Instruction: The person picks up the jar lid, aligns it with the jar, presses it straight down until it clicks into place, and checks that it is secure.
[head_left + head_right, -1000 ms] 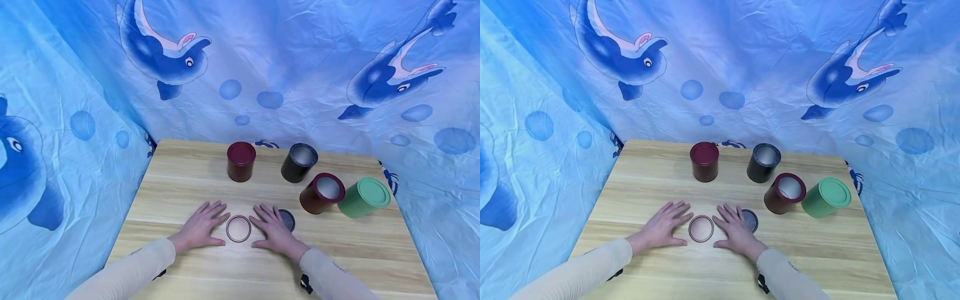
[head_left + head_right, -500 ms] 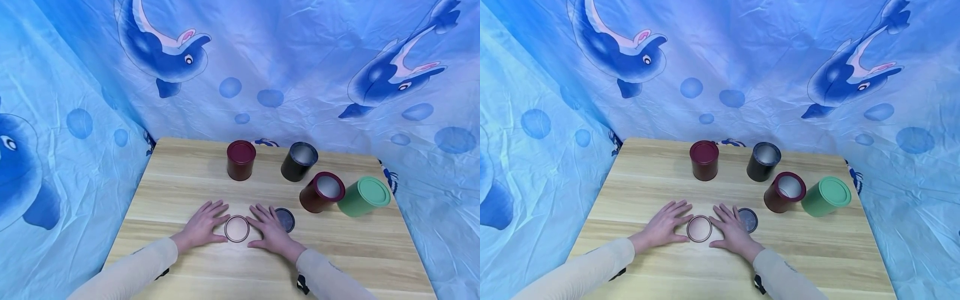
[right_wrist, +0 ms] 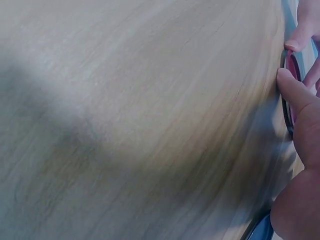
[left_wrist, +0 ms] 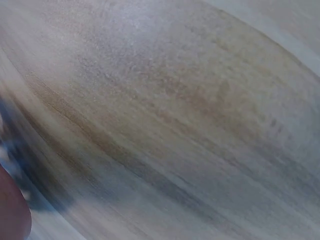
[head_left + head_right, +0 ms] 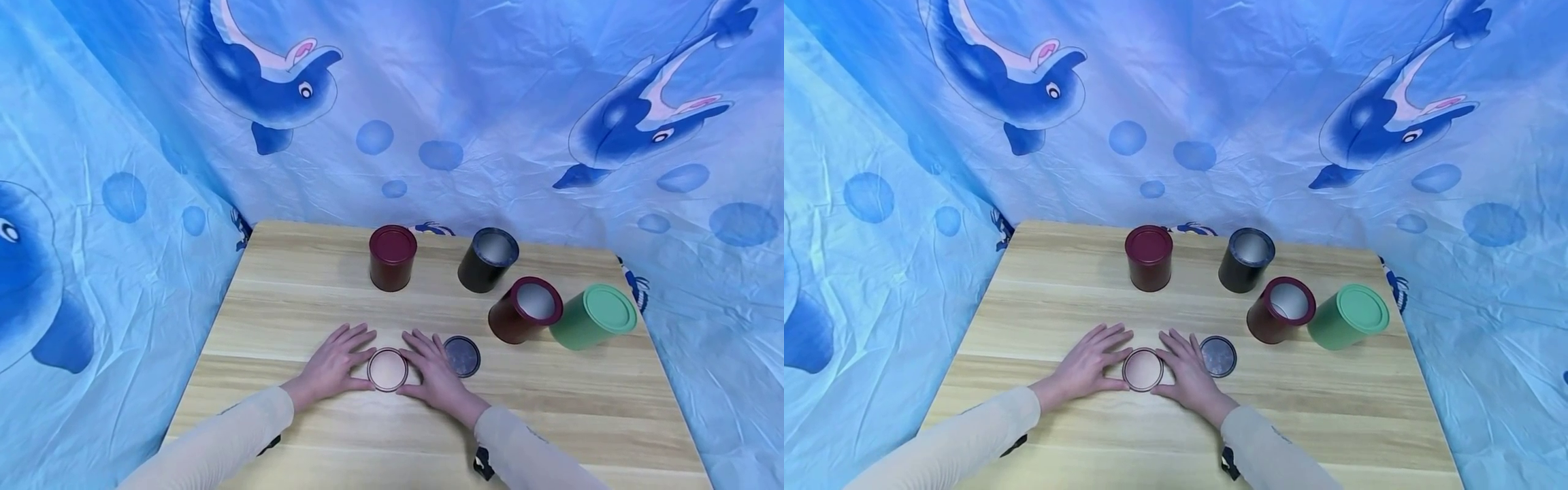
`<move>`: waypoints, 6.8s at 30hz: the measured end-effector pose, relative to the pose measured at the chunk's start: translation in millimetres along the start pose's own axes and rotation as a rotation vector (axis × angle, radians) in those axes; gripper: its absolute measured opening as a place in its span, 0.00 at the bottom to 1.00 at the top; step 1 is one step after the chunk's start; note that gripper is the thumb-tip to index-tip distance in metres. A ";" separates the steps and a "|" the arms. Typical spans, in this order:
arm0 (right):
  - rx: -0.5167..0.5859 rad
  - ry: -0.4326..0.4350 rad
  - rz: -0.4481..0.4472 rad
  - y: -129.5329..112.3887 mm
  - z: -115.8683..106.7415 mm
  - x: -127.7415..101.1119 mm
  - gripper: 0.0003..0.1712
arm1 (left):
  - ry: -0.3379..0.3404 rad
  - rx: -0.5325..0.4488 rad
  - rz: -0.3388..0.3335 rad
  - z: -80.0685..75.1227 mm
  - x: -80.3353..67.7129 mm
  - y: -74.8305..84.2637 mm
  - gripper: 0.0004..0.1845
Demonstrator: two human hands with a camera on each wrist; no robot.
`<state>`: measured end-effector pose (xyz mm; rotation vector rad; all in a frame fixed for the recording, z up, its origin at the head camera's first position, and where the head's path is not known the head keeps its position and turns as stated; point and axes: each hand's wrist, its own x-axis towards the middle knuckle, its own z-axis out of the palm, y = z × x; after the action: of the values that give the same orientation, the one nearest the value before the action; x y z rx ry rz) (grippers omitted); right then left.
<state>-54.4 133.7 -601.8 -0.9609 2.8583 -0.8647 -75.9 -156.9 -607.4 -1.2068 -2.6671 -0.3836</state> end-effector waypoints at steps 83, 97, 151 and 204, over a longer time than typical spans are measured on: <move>-0.053 0.188 0.094 76.7 -245.7 -50.1 0.42 | -0.119 -0.052 0.180 -88.7 272.2 74.8 0.38; -0.049 0.197 0.140 96.1 -268.3 -63.2 0.39 | -0.161 -0.065 0.169 -79.3 311.9 93.0 0.38; -0.049 0.074 0.283 127.6 -273.1 -67.5 0.37 | -0.302 0.010 0.133 -50.1 344.8 99.7 0.38; -0.131 -0.010 0.303 127.5 -266.3 -71.0 0.42 | -0.363 0.157 0.173 -50.6 339.6 104.3 0.42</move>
<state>-113.8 390.9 -451.8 -0.5124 2.9713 -0.6505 -214.8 134.0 -449.6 -1.5684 -2.7826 0.0795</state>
